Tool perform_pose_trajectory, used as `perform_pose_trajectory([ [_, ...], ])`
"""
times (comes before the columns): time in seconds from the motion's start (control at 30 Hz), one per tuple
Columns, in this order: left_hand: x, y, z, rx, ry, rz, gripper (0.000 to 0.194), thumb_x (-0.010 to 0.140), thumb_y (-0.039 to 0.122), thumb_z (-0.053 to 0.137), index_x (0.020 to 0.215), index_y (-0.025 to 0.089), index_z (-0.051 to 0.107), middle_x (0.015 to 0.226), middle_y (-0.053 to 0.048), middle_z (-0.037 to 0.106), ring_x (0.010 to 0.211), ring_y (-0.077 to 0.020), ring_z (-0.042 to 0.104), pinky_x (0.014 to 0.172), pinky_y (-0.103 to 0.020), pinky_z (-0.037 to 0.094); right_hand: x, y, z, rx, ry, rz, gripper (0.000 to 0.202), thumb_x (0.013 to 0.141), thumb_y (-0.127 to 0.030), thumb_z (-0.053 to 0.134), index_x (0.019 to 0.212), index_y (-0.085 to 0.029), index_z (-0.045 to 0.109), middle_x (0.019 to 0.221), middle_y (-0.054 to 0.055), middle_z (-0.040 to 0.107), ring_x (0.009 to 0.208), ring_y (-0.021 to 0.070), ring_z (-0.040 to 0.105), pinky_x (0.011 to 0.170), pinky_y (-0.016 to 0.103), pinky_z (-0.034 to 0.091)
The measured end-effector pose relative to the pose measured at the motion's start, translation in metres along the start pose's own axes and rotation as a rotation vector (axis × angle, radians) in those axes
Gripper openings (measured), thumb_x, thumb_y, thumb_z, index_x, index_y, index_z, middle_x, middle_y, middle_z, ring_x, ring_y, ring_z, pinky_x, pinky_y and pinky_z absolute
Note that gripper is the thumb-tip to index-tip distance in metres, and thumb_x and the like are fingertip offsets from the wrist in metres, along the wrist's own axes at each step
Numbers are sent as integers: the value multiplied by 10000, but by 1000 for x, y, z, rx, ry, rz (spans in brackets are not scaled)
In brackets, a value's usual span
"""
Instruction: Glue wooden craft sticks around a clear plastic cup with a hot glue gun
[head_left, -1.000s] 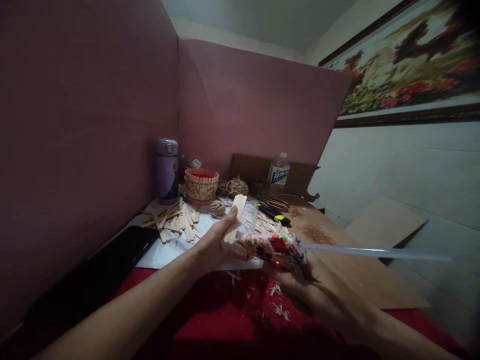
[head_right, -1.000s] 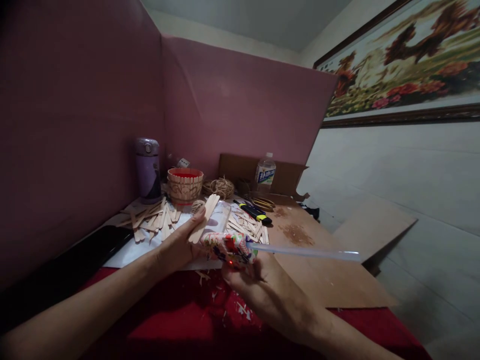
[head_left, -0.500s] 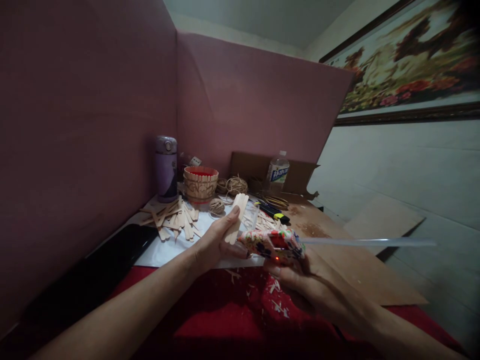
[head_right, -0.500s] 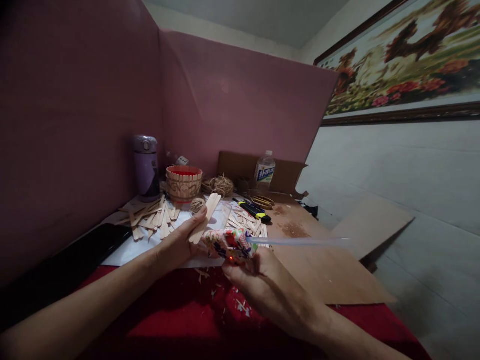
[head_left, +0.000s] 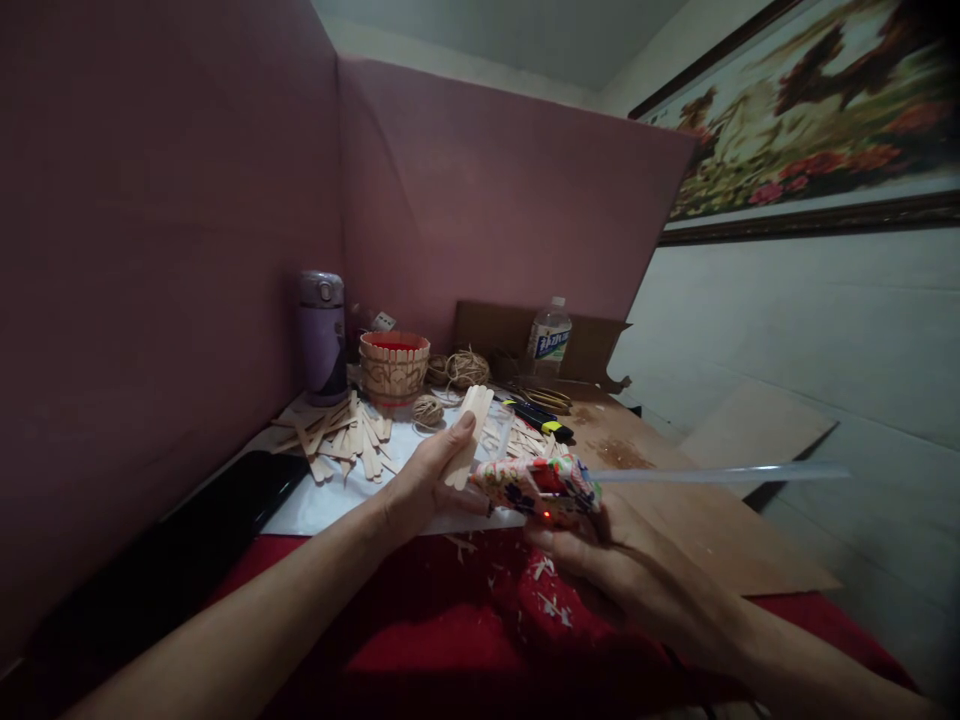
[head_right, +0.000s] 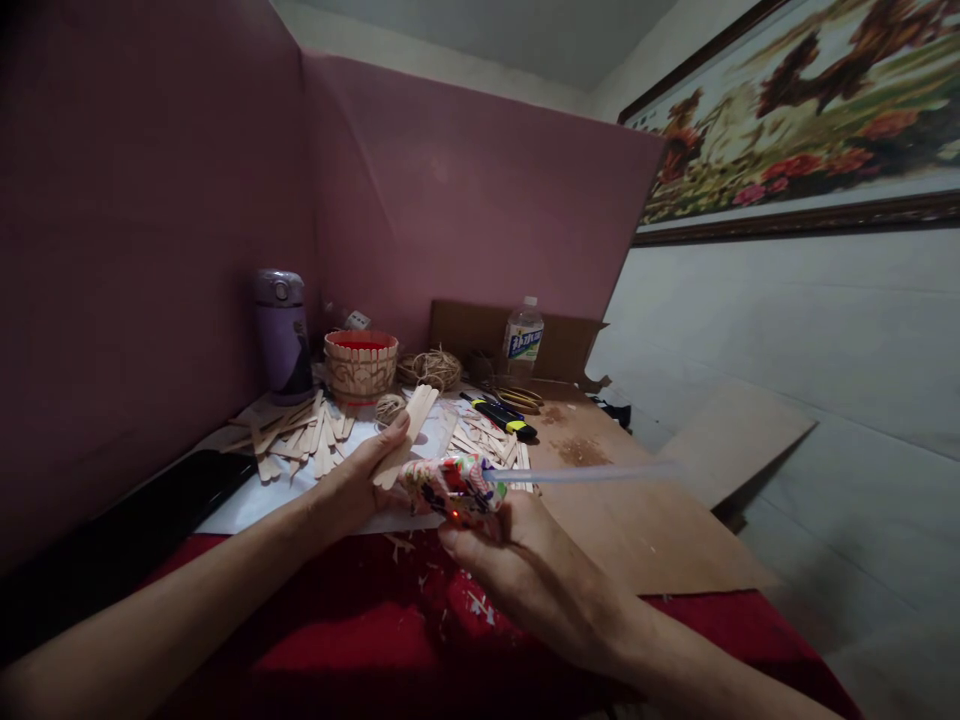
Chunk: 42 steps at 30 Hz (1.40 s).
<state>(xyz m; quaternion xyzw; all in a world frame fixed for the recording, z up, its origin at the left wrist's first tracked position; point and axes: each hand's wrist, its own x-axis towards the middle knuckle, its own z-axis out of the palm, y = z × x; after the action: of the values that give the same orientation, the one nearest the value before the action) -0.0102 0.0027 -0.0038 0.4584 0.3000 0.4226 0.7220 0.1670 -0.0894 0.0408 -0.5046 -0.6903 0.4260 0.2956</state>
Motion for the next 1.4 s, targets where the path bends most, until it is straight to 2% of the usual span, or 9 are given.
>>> perform_pose_trajectory([
  [0.1,1,0,0,-24,-7,-17,475,780,581,583,958,144,637,823,-112,691,595,-190,641,527,-296,529,0,1,0,10,-18,-16,250,852,-363,570,709,-186,468,533,-65,376,476,73,298,440,209,268],
  [0.33,1,1,1,-55,-15,-23,453,782,563,592,916,135,653,824,-130,693,599,-195,640,512,-293,529,0,2,-1,63,-26,3,237,853,-401,581,788,-187,503,525,-74,388,449,68,293,412,204,260],
  [0.43,1,2,3,-47,-17,-12,442,783,557,588,883,132,658,791,-122,694,575,-192,637,504,-293,528,-1,5,-1,69,-12,16,245,861,-402,569,765,-189,497,501,-81,364,435,67,274,402,204,249],
  [0.53,0,3,3,-33,-6,-33,461,775,569,587,881,126,658,760,-116,693,539,-185,630,505,-293,524,-2,6,0,102,13,-1,255,855,-403,577,740,-186,510,531,-65,406,463,71,303,432,202,289],
  [0.77,2,-2,-3,-26,-6,-42,475,775,579,586,936,136,649,776,-123,689,585,-205,648,547,-308,527,-2,7,1,154,-10,37,396,812,-530,578,610,-196,515,454,-57,383,426,85,319,409,214,290],
  [0.87,2,-1,-2,-22,-17,-9,447,787,557,582,927,137,646,801,-125,684,604,-208,645,543,-313,528,-2,10,0,166,-30,51,387,828,-491,575,592,-193,500,462,-59,384,432,82,323,433,213,305],
  [1.13,0,2,3,-4,56,-24,424,784,550,589,906,145,616,725,-96,661,564,-200,631,528,-329,532,-3,9,0,109,-29,15,342,861,-432,556,634,-199,452,481,-67,372,452,81,311,446,216,288],
  [1.27,0,1,1,8,15,-13,455,799,550,571,955,130,645,823,-138,689,646,-226,654,559,-334,540,-4,4,0,102,-20,-10,278,847,-414,580,716,-197,469,570,-58,381,503,83,310,466,216,295],
  [1.4,0,-1,-1,27,-17,-7,502,800,570,560,977,112,661,871,-160,699,656,-216,654,546,-306,534,-4,5,1,106,-30,3,223,853,-390,570,771,-192,511,565,-61,367,489,83,287,460,218,289],
])
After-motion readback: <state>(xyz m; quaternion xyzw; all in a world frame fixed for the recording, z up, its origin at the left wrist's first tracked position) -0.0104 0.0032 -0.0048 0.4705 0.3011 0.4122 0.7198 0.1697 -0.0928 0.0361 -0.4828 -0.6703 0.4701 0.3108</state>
